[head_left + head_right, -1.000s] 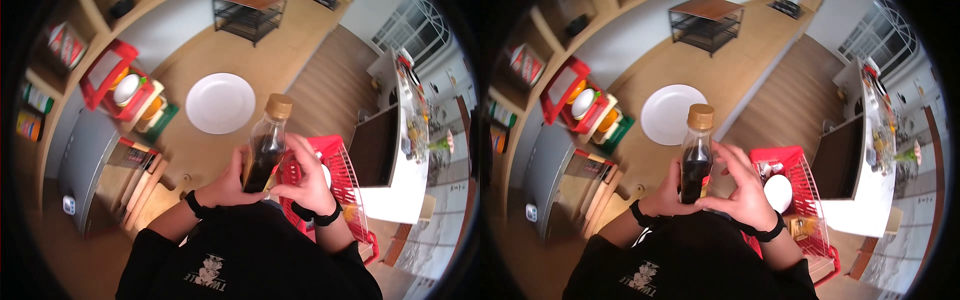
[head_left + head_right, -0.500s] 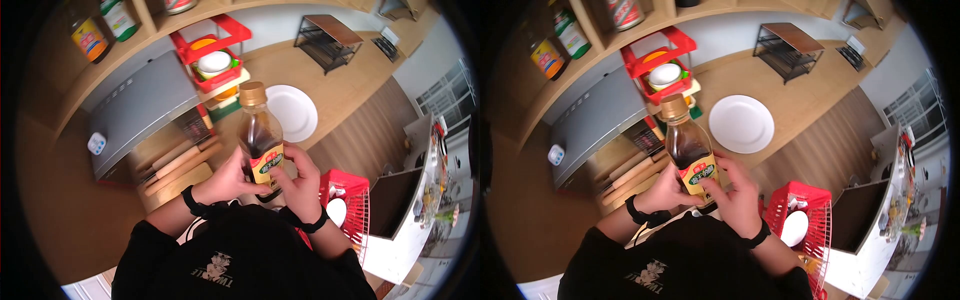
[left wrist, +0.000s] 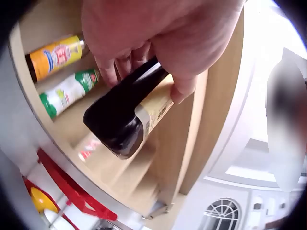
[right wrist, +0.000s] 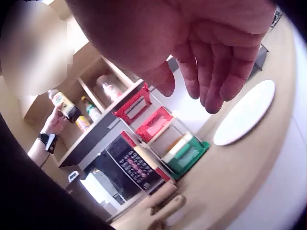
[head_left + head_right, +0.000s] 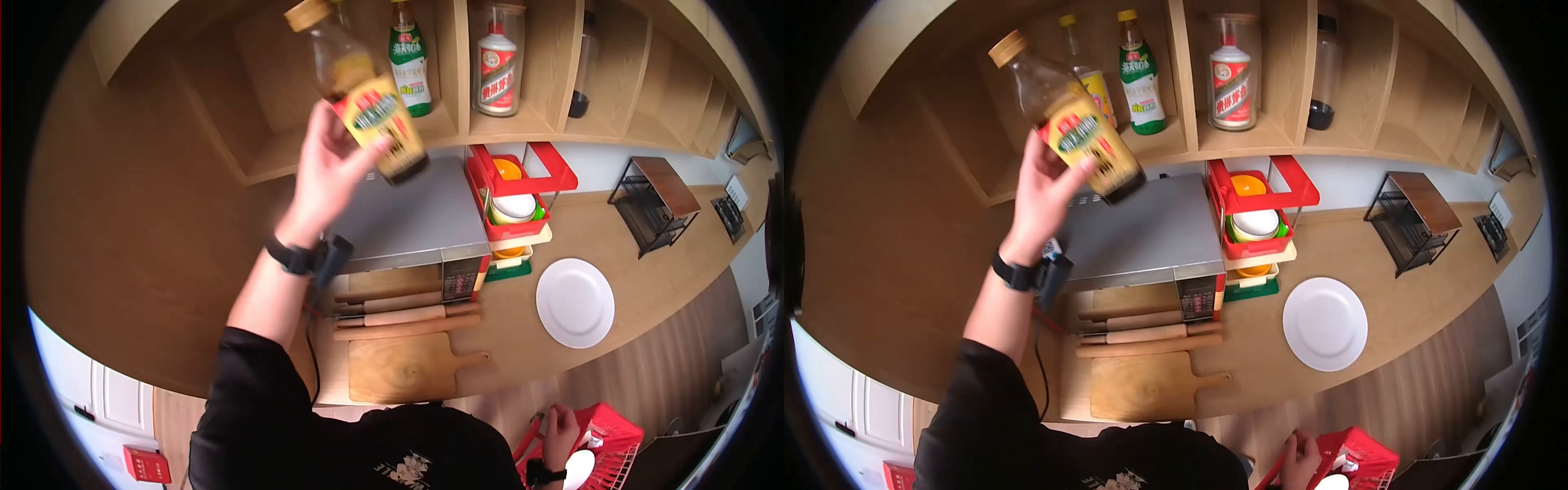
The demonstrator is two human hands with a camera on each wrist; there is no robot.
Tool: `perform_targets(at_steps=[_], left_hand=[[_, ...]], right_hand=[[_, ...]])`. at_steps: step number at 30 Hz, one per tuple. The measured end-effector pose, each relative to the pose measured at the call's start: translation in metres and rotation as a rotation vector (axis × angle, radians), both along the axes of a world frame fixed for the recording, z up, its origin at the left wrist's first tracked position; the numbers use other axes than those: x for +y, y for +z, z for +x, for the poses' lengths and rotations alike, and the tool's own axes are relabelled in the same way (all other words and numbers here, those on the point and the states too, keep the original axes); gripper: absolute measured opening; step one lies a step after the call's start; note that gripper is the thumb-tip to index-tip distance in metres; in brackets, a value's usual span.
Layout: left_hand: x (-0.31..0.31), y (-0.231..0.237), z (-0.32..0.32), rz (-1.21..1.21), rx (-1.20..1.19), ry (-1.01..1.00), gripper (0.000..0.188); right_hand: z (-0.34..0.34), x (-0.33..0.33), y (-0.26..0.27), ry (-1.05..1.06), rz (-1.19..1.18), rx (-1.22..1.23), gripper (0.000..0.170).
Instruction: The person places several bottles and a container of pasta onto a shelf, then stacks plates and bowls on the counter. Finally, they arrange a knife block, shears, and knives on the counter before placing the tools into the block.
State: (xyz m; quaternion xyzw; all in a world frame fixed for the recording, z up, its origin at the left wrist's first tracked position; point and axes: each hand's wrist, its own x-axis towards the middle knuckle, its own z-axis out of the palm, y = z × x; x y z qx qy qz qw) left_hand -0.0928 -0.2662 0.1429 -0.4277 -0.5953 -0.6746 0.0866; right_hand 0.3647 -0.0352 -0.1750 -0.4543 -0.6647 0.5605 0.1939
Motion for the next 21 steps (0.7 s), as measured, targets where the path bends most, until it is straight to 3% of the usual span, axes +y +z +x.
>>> perform_targets(at_steps=[2, 4, 6, 7, 12, 14, 21], left_hand=[[-0.016, 0.012, -0.038, 0.035, 0.016, 0.088, 0.053], [-0.034, 0.016, -0.078, 0.007, -0.026, 0.164, 0.053], [-0.053, 0.011, -0.122, -0.045, -0.018, 0.28, 0.051], [-0.058, 0.01, -0.136, -0.062, -0.035, 0.302, 0.051], [-0.076, 0.004, -0.191, -0.056, -0.209, 0.275, 0.059], [-0.08, 0.01, -0.197, -0.28, -0.156, 0.367, 0.06], [-0.087, 0.005, -0.244, -0.341, -0.313, 0.364, 0.06]], right_hand=[[0.033, -0.002, -0.043, -0.008, 0.034, 0.038, 0.019], [0.043, -0.002, -0.053, -0.023, 0.064, 0.069, 0.018], [0.05, -0.014, -0.026, 0.109, 0.351, -0.239, 0.025], [0.044, -0.023, -0.005, 0.035, 0.244, -0.299, 0.026], [0.057, -0.028, -0.008, 0.069, 0.302, -0.247, 0.028], [0.058, -0.03, -0.005, 0.073, 0.313, -0.255, 0.028], [0.072, -0.032, -0.031, 0.063, 0.241, -0.146, 0.023]])
